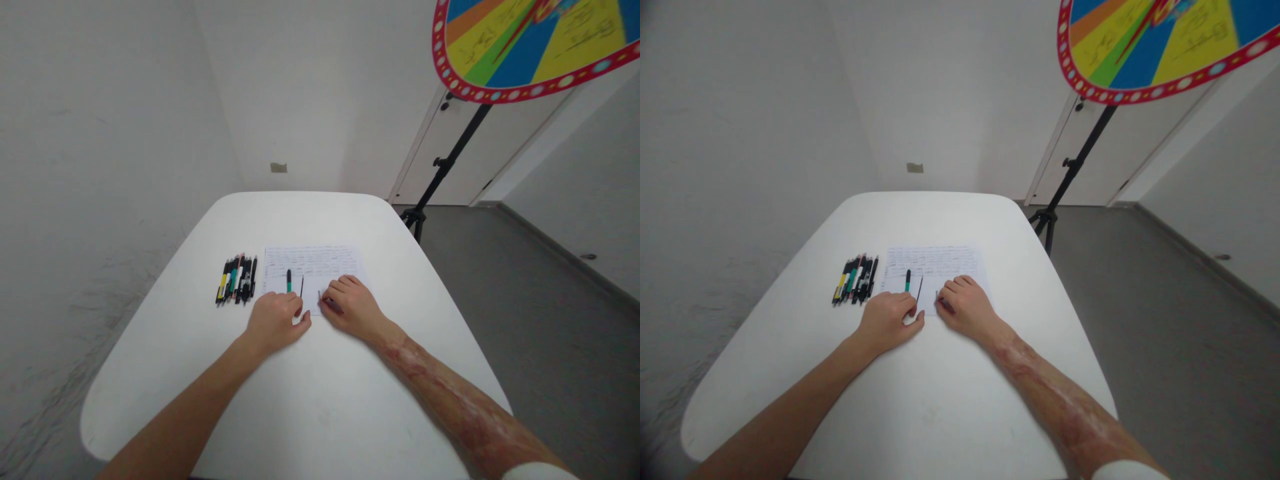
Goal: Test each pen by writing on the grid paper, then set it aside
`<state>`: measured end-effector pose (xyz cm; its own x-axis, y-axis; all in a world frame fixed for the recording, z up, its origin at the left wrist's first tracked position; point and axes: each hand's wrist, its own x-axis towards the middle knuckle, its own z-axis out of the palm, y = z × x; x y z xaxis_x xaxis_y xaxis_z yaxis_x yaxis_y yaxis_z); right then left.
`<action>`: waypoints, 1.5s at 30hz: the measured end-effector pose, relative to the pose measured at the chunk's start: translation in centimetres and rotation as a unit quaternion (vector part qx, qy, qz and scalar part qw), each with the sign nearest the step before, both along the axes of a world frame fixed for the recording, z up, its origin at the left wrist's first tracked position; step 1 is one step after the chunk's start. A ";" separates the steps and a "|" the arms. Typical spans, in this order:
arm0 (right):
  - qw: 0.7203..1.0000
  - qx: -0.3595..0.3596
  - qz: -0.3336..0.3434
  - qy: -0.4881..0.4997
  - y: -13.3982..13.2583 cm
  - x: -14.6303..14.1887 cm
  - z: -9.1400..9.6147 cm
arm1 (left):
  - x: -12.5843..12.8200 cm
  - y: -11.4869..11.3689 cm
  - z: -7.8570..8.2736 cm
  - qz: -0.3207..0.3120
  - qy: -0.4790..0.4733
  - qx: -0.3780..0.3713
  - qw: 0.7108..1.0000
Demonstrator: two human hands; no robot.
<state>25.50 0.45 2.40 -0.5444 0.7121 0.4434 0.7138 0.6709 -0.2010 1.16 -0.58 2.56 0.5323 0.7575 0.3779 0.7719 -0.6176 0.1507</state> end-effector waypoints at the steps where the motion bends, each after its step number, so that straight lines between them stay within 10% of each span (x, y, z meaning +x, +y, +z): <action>1: 1.000 -0.006 0.000 0.011 0.0 0.1 0.1 | -0.1 0.0 0.0 -0.001 -0.006 0.000 1.000; 6: 0.986 -0.048 -0.020 0.158 0.0 1.0 -0.1 | -1.5 0.8 0.1 0.008 -0.059 -0.023 0.998; 12: 0.905 -0.131 -0.080 0.397 1.2 2.5 -1.3 | -2.4 1.7 -0.2 0.092 -0.106 -0.071 0.988; 22: 0.839 -0.205 -0.099 0.495 2.6 3.0 -1.9 | -1.8 1.6 0.0 0.133 -0.066 -0.142 0.979; 38: 0.845 -0.226 -0.077 0.480 2.6 3.0 -2.3 | -1.5 1.3 0.2 0.183 -0.022 -0.123 0.975; 45: 0.938 -0.104 -0.070 0.324 1.3 2.0 -1.5 | -1.4 1.3 0.3 0.185 -0.023 -0.126 0.974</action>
